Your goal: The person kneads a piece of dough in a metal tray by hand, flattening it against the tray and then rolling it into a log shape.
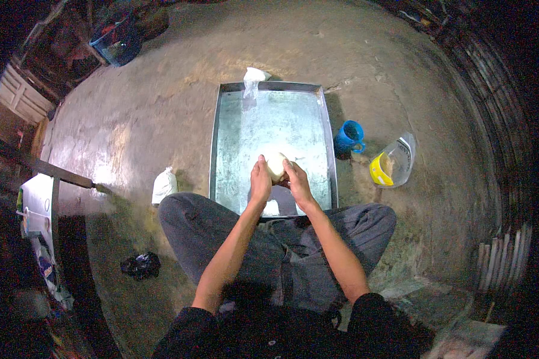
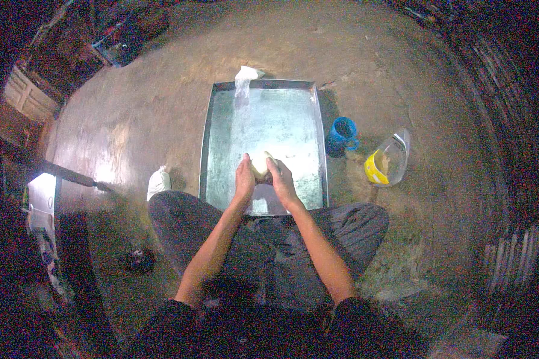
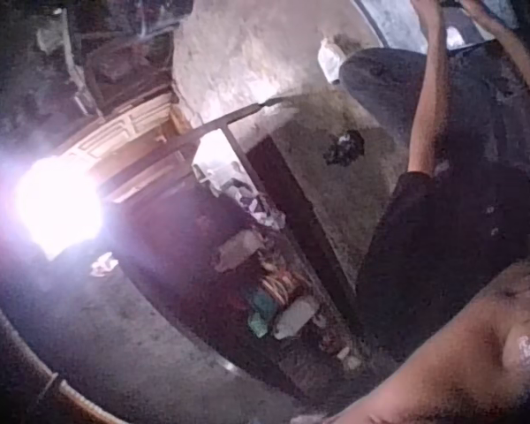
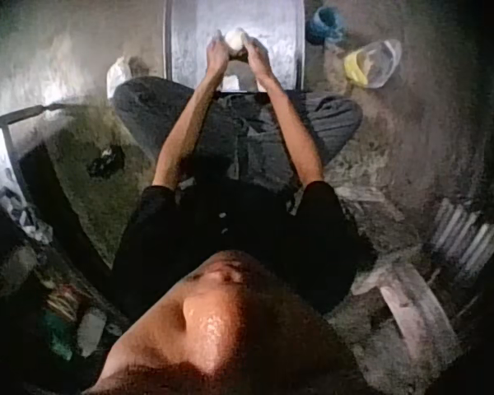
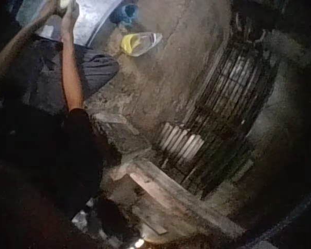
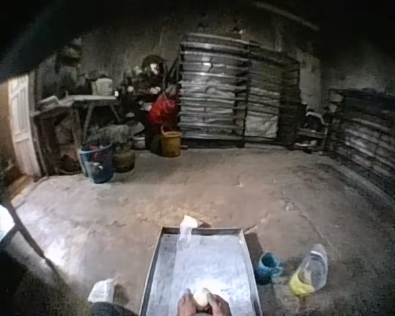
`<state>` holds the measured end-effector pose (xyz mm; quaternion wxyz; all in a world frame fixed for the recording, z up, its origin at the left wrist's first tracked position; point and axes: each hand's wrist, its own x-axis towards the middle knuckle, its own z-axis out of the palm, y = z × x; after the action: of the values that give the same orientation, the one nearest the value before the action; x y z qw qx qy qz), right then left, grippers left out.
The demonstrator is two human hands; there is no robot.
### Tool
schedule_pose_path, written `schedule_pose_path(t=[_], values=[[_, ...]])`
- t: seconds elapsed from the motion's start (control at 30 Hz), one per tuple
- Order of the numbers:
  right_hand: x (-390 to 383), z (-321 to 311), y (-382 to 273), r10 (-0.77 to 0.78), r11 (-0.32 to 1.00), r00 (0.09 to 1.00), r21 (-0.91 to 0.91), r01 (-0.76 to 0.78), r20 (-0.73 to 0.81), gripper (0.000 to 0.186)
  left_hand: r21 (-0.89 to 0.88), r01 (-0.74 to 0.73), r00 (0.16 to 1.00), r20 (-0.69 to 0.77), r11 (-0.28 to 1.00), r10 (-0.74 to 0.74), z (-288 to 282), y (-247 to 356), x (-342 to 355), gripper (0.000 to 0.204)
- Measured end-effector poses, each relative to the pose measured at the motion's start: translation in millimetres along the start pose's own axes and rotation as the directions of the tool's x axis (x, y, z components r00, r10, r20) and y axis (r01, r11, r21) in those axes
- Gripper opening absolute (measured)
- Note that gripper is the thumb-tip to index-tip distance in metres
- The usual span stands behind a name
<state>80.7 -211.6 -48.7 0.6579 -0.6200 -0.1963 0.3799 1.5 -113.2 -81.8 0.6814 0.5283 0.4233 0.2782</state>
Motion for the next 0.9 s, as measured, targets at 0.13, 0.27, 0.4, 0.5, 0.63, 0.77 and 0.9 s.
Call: schedule_pose_path(t=[0.13, 0.27, 0.4, 0.5, 0.63, 0.77, 0.9], values=[[-8.8, -3.4, -30.2, 0.060, 0.988, 0.995, 0.147, -0.049, -0.074, 0.045, -0.119, 0.008, 0.992, 0.128, 0.993, 0.007, 10.4, 15.6, -14.3, 0.062], [-4.1, -10.2, -18.5, -0.104, 0.959, 0.991, -0.272, 0.078, -0.081, 0.049, 0.131, -0.079, 0.994, 0.088, 0.988, 0.068, 17.0, 31.7, -28.7, 0.055], [-9.4, -8.8, -13.2, -0.356, 0.814, 0.930, -0.520, 0.260, -0.092, 0.048, 0.268, -0.152, 0.988, 0.082, 0.951, 0.135, 21.0, 41.3, -45.1, 0.050], [-5.5, -10.2, -12.6, -0.311, 0.834, 0.945, -0.506, 0.220, -0.101, 0.046, 0.283, -0.127, 0.986, 0.139, 0.951, 0.090, 19.0, 46.1, -50.3, 0.046], [-6.4, -8.2, -12.6, -0.269, 0.869, 0.947, -0.469, 0.160, -0.174, 0.048, 0.267, -0.160, 0.983, 0.132, 0.950, 0.128, 17.6, 43.2, -42.3, 0.045], [-1.0, -3.7, -9.8, -0.087, 0.944, 0.978, -0.330, 0.021, -0.187, 0.051, 0.217, -0.142, 0.989, 0.072, 0.966, 0.129, 11.2, 33.7, -33.3, 0.046], [26.4, -39.1, 5.6, -0.132, 0.966, 0.985, -0.237, 0.103, -0.111, 0.058, 0.231, -0.386, 0.922, 0.076, 0.893, 0.379, 27.4, 33.3, -31.0, 0.039]])
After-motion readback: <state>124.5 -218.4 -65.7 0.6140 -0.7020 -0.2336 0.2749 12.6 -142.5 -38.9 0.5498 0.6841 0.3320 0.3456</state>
